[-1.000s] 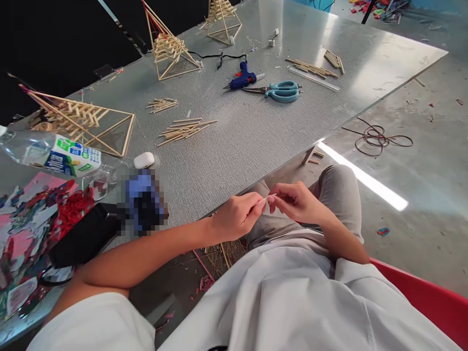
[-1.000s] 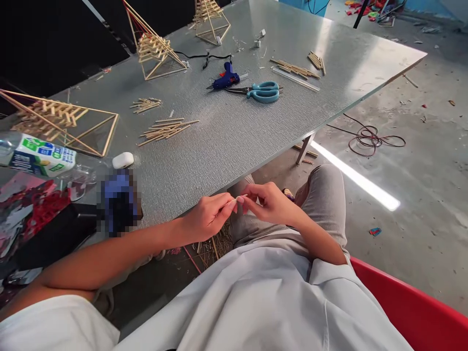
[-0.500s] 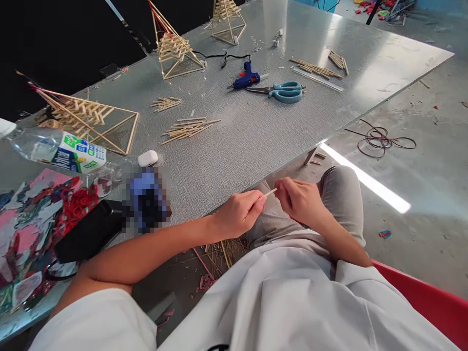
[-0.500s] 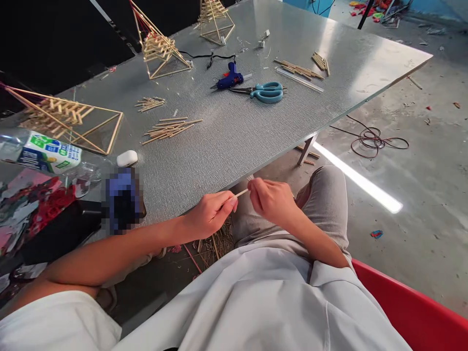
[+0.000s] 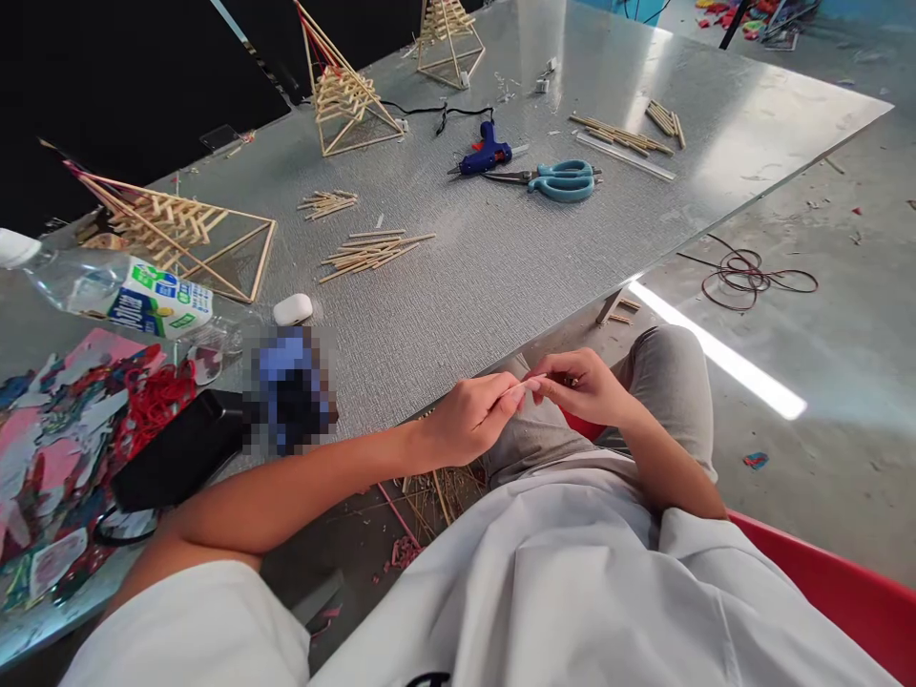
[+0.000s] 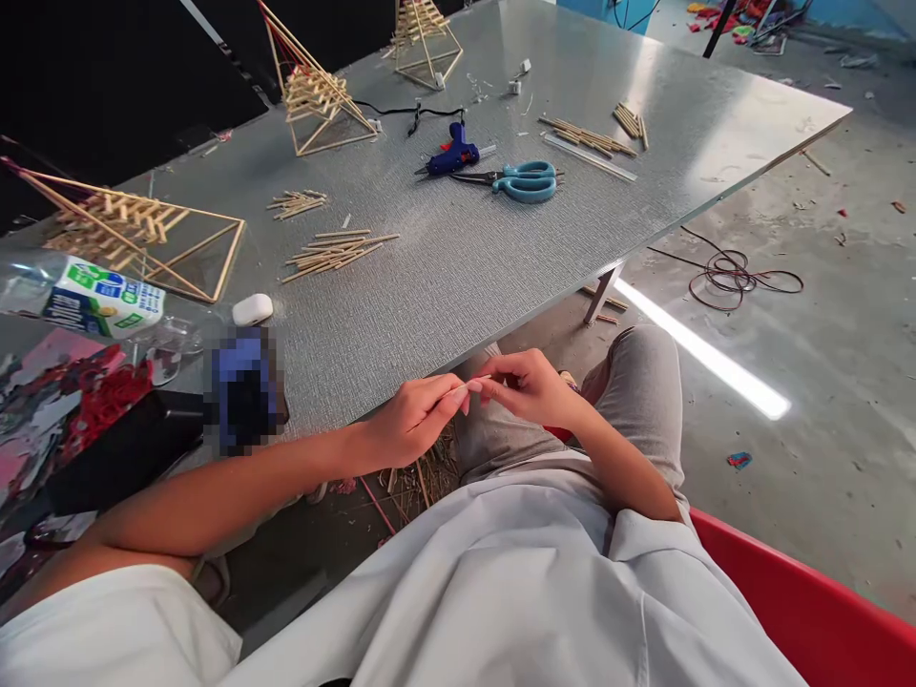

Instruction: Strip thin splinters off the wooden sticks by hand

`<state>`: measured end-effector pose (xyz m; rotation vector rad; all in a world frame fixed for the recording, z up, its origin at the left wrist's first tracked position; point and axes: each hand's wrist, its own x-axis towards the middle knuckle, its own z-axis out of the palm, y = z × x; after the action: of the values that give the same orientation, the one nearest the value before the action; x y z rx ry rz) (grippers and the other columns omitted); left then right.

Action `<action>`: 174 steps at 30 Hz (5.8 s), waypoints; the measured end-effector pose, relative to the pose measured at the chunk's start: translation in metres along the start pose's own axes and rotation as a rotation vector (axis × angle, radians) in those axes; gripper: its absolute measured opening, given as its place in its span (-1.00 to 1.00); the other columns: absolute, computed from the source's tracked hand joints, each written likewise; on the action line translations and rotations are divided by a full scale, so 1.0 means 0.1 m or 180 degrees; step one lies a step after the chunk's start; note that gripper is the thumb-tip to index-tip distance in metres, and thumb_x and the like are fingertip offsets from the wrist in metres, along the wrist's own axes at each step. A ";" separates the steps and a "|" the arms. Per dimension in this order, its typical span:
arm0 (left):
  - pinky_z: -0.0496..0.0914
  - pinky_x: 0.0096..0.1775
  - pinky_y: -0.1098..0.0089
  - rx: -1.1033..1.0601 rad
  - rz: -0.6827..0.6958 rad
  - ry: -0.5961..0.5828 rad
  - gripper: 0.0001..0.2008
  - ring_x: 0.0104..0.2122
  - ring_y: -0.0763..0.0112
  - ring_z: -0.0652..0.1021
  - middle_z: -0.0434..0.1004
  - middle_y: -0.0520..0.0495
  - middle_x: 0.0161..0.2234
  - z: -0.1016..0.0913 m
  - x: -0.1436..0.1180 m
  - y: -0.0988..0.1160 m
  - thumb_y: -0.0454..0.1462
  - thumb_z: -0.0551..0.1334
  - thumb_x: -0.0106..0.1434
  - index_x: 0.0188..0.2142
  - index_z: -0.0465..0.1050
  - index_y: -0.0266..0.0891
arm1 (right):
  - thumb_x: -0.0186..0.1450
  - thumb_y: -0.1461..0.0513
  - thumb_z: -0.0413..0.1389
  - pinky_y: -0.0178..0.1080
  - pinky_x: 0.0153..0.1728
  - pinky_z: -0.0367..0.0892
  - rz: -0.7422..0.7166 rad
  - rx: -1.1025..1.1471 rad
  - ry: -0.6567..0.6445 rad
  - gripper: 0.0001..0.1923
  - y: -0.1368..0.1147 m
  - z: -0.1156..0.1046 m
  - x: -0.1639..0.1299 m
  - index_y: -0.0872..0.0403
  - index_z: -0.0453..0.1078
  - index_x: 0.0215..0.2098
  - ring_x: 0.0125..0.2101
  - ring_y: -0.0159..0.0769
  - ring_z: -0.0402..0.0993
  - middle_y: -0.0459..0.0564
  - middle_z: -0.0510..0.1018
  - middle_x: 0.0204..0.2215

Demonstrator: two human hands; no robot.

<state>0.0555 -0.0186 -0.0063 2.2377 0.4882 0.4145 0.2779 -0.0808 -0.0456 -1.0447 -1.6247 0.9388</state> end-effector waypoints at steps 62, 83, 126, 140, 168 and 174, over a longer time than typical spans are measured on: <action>0.14 -0.44 0.40 -0.1532 -0.0554 -0.0354 -0.45 -0.51 0.48 0.20 0.20 0.11 -0.49 -0.05 0.01 0.11 0.07 0.02 0.62 -0.27 0.49 -0.29 | 0.36 0.24 0.44 -0.36 -0.47 0.46 -0.1924 -0.0247 0.0941 -0.81 0.12 -0.09 0.01 0.05 0.53 -0.29 -0.50 -0.39 0.59 -0.05 0.71 -0.45; 0.08 -0.50 0.41 -0.1851 -0.0916 0.0140 -0.45 -0.53 0.48 0.16 0.16 0.12 -0.50 -0.05 0.00 0.14 0.15 0.10 0.57 -0.32 0.42 -0.24 | 0.43 0.27 0.37 -0.28 -0.50 0.29 -0.2614 -0.2090 0.1134 -0.78 0.01 -0.17 -0.12 -0.01 0.42 -0.29 -0.56 -0.45 0.46 -0.17 0.74 -0.42; 0.54 -0.22 0.40 0.0425 0.0385 0.0503 -0.67 -0.32 0.35 0.66 0.70 -0.16 -0.30 0.00 -0.03 0.05 -0.25 0.08 0.64 0.00 0.63 -0.33 | 0.47 0.32 0.29 -0.15 -0.15 0.61 -0.2007 -0.1209 0.0895 -0.71 -0.01 -0.08 -0.04 -0.05 0.61 0.13 -0.24 -0.26 0.69 0.00 0.81 -0.16; 0.58 -0.16 0.38 0.0325 0.0297 0.0585 -0.71 -0.26 0.32 0.70 0.75 -0.18 -0.23 0.02 -0.02 0.03 -0.31 0.13 0.60 0.04 0.64 -0.34 | 0.43 0.31 0.34 -0.09 -0.06 0.62 -0.2022 -0.1537 0.0977 -0.64 -0.05 -0.12 -0.07 -0.13 0.61 0.15 -0.16 -0.21 0.66 -0.08 0.81 -0.10; 0.42 -0.38 0.47 0.0394 0.0040 0.0782 -0.71 -0.47 0.46 0.57 0.80 -0.14 -0.28 -0.52 0.18 0.28 -0.24 0.26 0.50 -0.02 0.78 -0.28 | 0.39 0.31 0.38 -0.19 -0.30 0.46 -0.2251 -0.1881 0.1651 -0.80 0.07 -0.42 -0.14 -0.04 0.46 -0.24 -0.37 -0.25 0.56 -0.12 0.74 -0.41; 0.51 -0.26 0.37 0.1090 -0.1132 0.1844 -0.72 -0.28 0.25 0.68 0.82 -0.10 -0.21 -1.62 0.45 -0.33 -0.08 0.41 0.33 -0.09 0.81 -0.14 | 0.66 0.21 -0.10 -0.13 -0.32 0.41 -0.1687 -0.1348 0.1313 -0.55 0.31 -0.50 -0.12 0.02 0.47 -0.34 -0.41 -0.23 0.51 0.02 0.66 -0.45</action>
<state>0.0165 0.1257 0.0768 2.2609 1.3215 0.8428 0.3343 -0.0768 -0.0654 -0.9292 -1.6500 0.0194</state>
